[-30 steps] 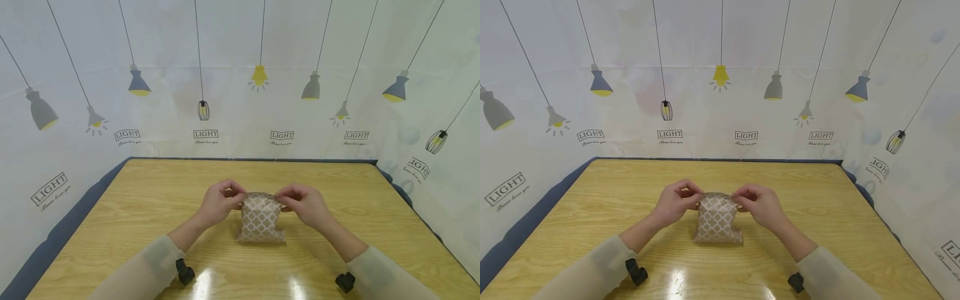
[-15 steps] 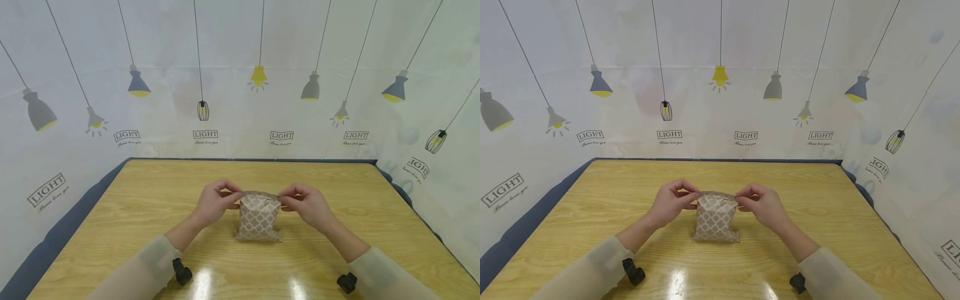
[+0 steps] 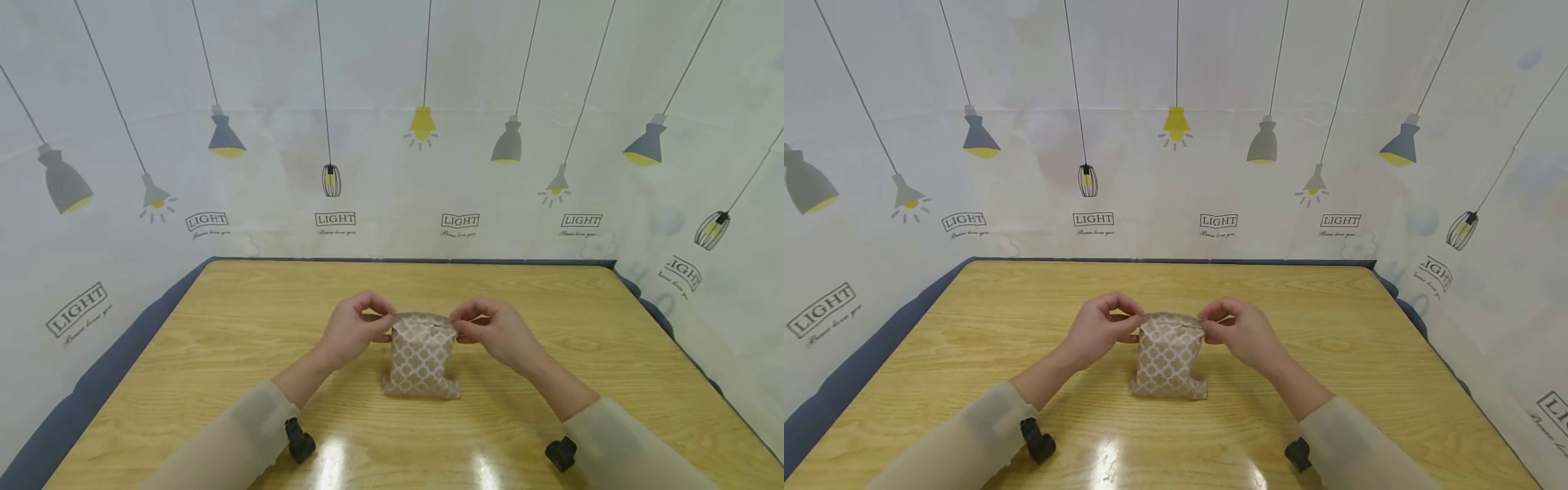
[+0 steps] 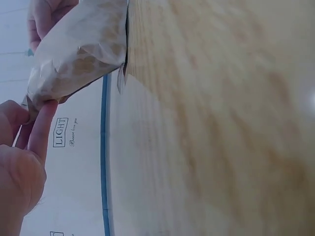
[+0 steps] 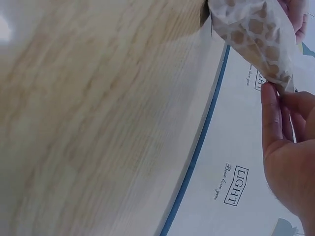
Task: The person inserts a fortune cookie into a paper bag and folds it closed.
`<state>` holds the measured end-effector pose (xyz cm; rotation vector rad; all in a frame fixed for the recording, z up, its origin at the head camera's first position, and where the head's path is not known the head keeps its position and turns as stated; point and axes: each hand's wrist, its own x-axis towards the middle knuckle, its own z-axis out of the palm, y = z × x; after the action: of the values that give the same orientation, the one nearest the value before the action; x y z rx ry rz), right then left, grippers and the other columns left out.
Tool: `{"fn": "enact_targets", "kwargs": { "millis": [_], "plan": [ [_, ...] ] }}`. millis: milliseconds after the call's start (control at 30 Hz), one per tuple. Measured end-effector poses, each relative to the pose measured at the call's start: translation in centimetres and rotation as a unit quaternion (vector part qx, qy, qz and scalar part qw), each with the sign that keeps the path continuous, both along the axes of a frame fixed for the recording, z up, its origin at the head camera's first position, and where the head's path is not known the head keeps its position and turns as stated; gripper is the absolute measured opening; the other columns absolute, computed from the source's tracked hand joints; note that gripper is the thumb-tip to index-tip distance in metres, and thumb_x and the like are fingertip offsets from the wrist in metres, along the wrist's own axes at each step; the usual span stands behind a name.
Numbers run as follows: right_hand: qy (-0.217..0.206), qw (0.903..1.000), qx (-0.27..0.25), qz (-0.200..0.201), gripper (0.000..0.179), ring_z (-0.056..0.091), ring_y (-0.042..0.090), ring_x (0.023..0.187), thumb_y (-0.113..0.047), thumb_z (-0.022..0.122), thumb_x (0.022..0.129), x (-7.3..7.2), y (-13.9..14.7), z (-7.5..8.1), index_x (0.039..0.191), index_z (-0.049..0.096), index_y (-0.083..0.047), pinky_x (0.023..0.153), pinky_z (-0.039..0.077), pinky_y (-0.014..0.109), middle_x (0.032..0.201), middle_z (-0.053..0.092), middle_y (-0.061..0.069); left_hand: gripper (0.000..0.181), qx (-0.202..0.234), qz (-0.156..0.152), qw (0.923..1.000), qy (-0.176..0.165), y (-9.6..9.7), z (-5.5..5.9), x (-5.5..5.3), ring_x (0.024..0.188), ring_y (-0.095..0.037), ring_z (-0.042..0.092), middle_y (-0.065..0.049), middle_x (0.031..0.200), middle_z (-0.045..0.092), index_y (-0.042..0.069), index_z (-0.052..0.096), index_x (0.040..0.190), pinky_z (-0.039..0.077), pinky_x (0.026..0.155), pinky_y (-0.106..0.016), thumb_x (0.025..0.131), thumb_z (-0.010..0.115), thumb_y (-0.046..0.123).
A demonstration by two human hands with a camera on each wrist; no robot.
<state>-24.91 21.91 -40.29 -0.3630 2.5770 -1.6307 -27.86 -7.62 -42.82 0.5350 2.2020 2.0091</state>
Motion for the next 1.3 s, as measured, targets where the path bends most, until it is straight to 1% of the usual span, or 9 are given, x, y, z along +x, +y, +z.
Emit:
{"fn": "enact_targets", "kwargs": {
  "millis": [133,233,333,533,700,833,967,1167,1300],
  "plan": [
    [-0.014,0.9991,0.04,-0.003,0.012,0.078,0.023,0.099,-0.009,0.07,0.107,-0.7,-0.2,0.0,0.115,0.076,-0.003,0.093,0.069,0.045,0.116,0.075,0.016,0.009,-0.017,0.007,0.9998,-0.008,0.4,-0.3,-0.5,0.096,-0.02,0.079,-0.017,0.116,0.072,-0.004,0.074,0.111,0.071,0.083,-0.042,0.102,0.073,-0.001],
    [-0.029,0.9983,0.05,-0.004,0.012,0.078,0.022,0.098,-0.008,0.068,0.108,-1.5,-0.1,-0.1,0.115,0.075,-0.001,0.093,0.069,0.046,0.116,0.074,0.017,0.009,-0.029,0.013,0.9994,-0.017,0.7,-0.7,-1.0,0.096,-0.021,0.08,-0.017,0.115,0.073,-0.002,0.075,0.11,0.072,0.082,-0.041,0.102,0.073,-0.001],
    [-0.04,0.9974,0.059,-0.001,0.012,0.077,0.022,0.097,-0.007,0.067,0.108,-2.4,0.2,-0.4,0.115,0.074,0.0,0.091,0.07,0.046,0.117,0.073,0.017,0.009,-0.05,0.011,0.9984,-0.023,0.9,-1.0,-1.6,0.097,-0.021,0.079,-0.016,0.114,0.074,0.0,0.076,0.11,0.072,0.08,-0.039,0.102,0.074,0.002],
    [-0.042,0.9947,0.094,0.002,0.011,0.076,0.021,0.092,-0.008,0.069,0.108,-3.9,0.3,-1.1,0.114,0.075,-0.002,0.085,0.071,0.042,0.114,0.074,0.016,0.007,-0.103,0.01,0.9941,-0.032,1.0,-1.2,-2.6,0.09,-0.019,0.078,-0.014,0.112,0.071,0.005,0.078,0.109,0.071,0.078,-0.038,0.102,0.076,0.007],
    [-0.049,0.9941,0.097,0.003,0.01,0.077,0.022,0.09,-0.005,0.071,0.105,-4.6,-0.1,-1.6,0.112,0.075,0.001,0.082,0.071,0.039,0.108,0.075,0.016,0.005,-0.133,0.012,0.9899,-0.047,1.1,-1.5,-3.2,0.085,-0.018,0.075,-0.012,0.106,0.071,0.003,0.077,0.107,0.07,0.073,-0.032,0.102,0.076,0.004],
    [-0.061,0.9942,0.088,0.004,0.012,0.077,0.02,0.087,-0.004,0.071,0.105,-4.8,-0.2,-2.0,0.114,0.075,0.003,0.081,0.071,0.038,0.106,0.075,0.016,0.009,-0.136,0.009,0.9883,-0.069,1.2,-1.7,-3.3,0.086,-0.018,0.076,-0.012,0.105,0.075,0.0,0.077,0.109,0.07,0.073,-0.032,0.101,0.076,0.004],
    [-0.07,0.9941,0.082,0.004,0.018,0.078,0.021,0.087,-0.008,0.071,0.106,-4.9,0.0,-2.1,0.119,0.075,0.003,0.081,0.071,0.04,0.107,0.074,0.016,0.012,-0.129,0.011,0.9881,-0.082,1.1,-1.8,-3.5,0.088,-0.018,0.076,-0.012,0.106,0.076,0.0,0.077,0.111,0.07,0.075,-0.033,0.101,0.077,0.005],
    [-0.072,0.9944,0.077,0.007,0.027,0.079,0.027,0.091,-0.012,0.068,0.108,-4.5,0.6,-2.2,0.129,0.071,0.004,0.081,0.071,0.041,0.11,0.074,0.018,0.016,-0.122,0.015,0.9885,-0.088,0.8,-1.9,-3.4,0.091,-0.02,0.076,-0.014,0.111,0.074,0.0,0.077,0.117,0.071,0.08,-0.035,0.103,0.075,0.008],
    [-0.071,0.994,0.084,0.008,0.029,0.079,0.028,0.093,-0.012,0.065,0.109,-3.9,1.0,-1.9,0.133,0.069,0.004,0.082,0.071,0.042,0.113,0.073,0.02,0.02,-0.124,0.015,0.9885,-0.086,0.3,-1.9,-3.2,0.098,-0.022,0.076,-0.014,0.119,0.073,0.0,0.076,0.123,0.07,0.084,-0.036,0.105,0.073,0.01]
  ]
}}
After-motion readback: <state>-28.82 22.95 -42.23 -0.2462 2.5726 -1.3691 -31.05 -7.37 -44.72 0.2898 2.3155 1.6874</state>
